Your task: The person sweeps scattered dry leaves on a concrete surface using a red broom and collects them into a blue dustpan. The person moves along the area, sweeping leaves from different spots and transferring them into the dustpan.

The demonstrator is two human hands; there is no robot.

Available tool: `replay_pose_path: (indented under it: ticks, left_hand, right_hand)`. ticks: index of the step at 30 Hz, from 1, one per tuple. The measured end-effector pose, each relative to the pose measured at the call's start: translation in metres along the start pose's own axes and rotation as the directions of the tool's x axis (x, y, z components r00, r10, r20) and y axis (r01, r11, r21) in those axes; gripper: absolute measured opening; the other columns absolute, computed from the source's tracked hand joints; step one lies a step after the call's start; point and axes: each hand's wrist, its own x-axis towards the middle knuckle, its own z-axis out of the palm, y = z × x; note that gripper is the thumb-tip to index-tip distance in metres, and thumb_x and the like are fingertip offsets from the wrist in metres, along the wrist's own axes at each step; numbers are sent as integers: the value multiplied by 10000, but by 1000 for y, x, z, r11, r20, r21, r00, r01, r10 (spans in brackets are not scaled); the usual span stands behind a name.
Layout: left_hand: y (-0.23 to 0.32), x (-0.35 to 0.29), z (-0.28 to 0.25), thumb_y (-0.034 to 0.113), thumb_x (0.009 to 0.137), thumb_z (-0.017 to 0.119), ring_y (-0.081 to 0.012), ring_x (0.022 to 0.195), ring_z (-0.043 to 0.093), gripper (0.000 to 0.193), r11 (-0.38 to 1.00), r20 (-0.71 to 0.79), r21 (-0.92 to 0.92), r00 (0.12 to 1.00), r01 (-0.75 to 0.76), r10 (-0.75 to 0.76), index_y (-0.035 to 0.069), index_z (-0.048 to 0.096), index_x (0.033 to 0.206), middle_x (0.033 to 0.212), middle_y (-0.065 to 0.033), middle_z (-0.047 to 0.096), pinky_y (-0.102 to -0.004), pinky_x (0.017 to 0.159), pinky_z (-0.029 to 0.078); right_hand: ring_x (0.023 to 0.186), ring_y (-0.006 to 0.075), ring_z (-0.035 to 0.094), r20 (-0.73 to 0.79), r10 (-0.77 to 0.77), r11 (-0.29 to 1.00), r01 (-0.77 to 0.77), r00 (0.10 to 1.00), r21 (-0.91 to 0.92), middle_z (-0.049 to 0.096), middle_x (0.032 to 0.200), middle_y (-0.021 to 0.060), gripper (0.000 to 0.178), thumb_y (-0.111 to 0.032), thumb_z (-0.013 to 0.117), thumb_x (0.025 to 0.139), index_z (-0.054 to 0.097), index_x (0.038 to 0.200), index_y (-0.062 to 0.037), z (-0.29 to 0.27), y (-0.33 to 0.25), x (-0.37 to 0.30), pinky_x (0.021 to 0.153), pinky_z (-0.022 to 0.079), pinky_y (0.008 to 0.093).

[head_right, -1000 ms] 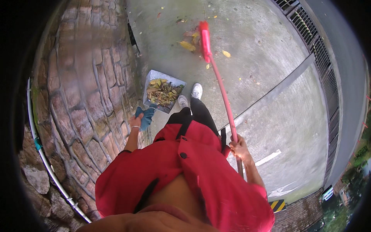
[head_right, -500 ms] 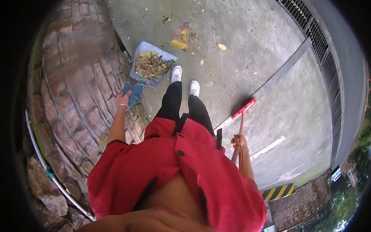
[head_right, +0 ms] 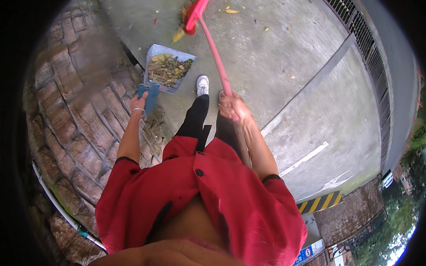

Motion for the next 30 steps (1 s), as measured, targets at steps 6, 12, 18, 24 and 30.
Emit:
replay_pose_path:
  ticks: [6,12,18,24,30]
  left_hand:
    - [22,-24,-5,512,594,764,-311,981,578,609,952,-107,266,976,-155,189,28,663,950,1024,-157,634,-397,837,442]
    - [21,-27,6,528,537,780,-284,1056,522,646,962,-247,256,955,-99,164,100,637,1000,1078,-77,587,-443,906,396]
    - [25,-30,-4,605,569,736,-295,1113,478,703,899,-416,437,881,-24,225,156,600,1093,1193,-37,522,-531,899,349]
    - [50,-73,-25,583,612,725,-326,1069,471,698,805,-462,546,718,-232,520,159,558,1141,1162,-106,498,-528,857,356]
    - [171,-155,50,341,626,729,-364,1126,390,639,517,69,323,564,-793,823,58,515,1157,1159,-179,447,-449,931,329]
  right_hand:
    - [305,68,301,-61,-120,980,108,991,-167,333,495,-32,132,3,501,793,394,804,-73,4,-8,-32,292,250,227]
    - [310,80,326,-441,-197,973,120,876,-196,350,504,-7,115,41,484,774,417,787,-51,-47,9,-155,284,247,230]
    - [352,103,328,-628,-5,998,41,778,43,340,497,0,160,-3,395,782,374,643,-77,-199,5,-161,318,219,268]
    - [391,102,382,-478,14,863,231,878,449,398,548,3,98,-42,423,840,445,746,-27,-238,-7,-101,322,300,256]
    - [354,84,374,-285,-248,962,270,926,38,426,564,9,106,16,495,764,436,844,-22,-175,-2,-117,300,277,239]
